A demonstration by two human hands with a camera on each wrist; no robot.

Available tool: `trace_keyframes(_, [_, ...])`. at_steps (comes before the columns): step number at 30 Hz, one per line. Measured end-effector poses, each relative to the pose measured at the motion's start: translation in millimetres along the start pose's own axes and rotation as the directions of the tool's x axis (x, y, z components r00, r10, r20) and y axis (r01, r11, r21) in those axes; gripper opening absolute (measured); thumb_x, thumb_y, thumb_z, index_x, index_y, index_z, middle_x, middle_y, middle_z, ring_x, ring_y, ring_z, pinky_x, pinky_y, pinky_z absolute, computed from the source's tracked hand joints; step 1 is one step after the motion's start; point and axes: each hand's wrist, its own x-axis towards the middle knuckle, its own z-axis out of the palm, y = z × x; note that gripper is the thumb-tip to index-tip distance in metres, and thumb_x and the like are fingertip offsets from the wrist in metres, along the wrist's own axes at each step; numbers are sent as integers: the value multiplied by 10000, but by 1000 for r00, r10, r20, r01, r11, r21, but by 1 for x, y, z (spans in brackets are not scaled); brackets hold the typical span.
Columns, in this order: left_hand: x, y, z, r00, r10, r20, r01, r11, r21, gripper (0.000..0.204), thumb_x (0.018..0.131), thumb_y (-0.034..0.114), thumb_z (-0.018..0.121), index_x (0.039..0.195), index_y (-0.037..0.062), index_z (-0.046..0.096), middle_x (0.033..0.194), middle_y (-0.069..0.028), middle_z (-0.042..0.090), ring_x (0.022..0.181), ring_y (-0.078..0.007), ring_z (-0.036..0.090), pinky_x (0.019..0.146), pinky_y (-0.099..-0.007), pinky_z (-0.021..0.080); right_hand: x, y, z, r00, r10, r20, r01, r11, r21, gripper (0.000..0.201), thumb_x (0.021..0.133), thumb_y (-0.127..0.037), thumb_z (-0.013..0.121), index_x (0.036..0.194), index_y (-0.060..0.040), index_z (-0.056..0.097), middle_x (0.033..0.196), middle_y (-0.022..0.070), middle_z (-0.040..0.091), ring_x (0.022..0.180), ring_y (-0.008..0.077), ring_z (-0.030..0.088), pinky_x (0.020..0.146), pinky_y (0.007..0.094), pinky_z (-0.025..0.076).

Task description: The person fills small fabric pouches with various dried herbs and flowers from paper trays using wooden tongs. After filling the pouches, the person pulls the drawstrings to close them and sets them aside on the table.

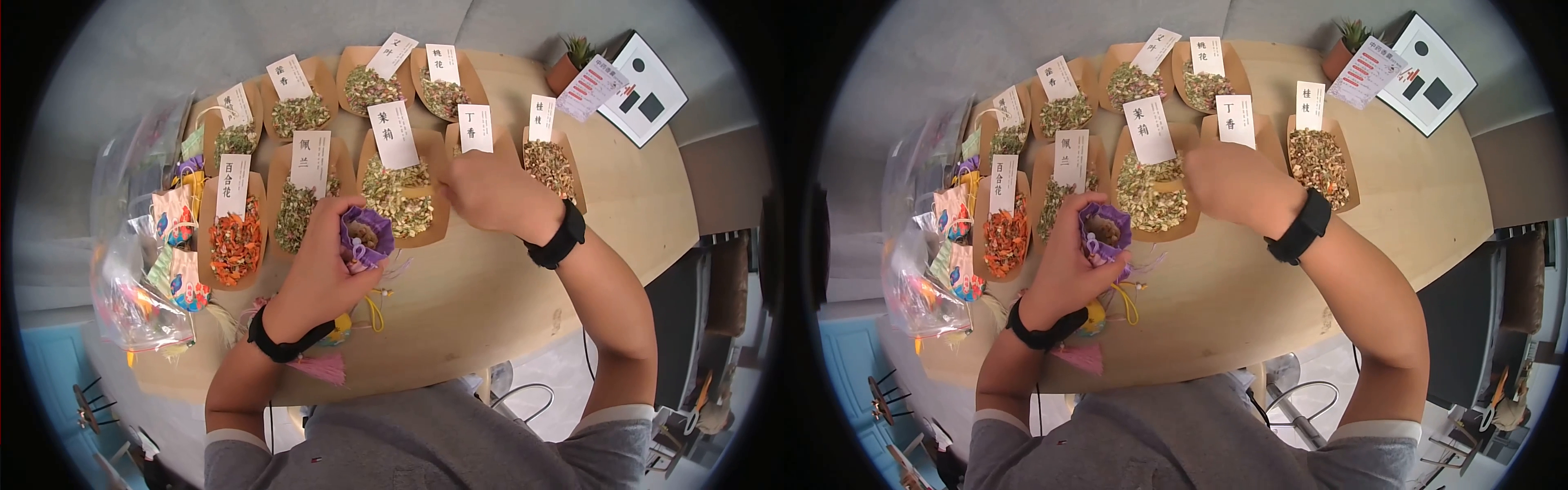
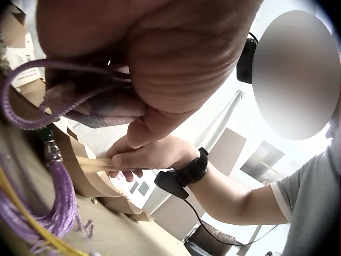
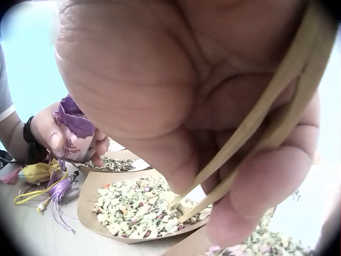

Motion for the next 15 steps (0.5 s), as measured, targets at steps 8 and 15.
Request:
trace_keyframes(8, [0, -1, 0, 999, 8, 32, -7, 1000, -12, 685, 753, 51, 788, 1342, 52, 439, 1193, -99, 517, 1086, -197, 558, 957, -328, 472, -3, -6, 17, 991, -112, -76, 111, 994, -19, 126, 880, -139, 651, 905, -22, 688, 832, 186, 674, 840, 388, 664, 762, 493, 521])
trace_keyframes(15, [0, 1, 0, 1000, -21, 22, 22, 1000, -22, 679, 758, 51, 784, 1343, 54, 440, 1179, -97, 514, 1075, -192, 555, 949, -321, 473, -8, -11, 10, 980, -119, -158, 104, 989, -101, 75, 836, -99, 670, 856, -27, 668, 810, 159, 676, 804, 366, 671, 716, 479, 531])
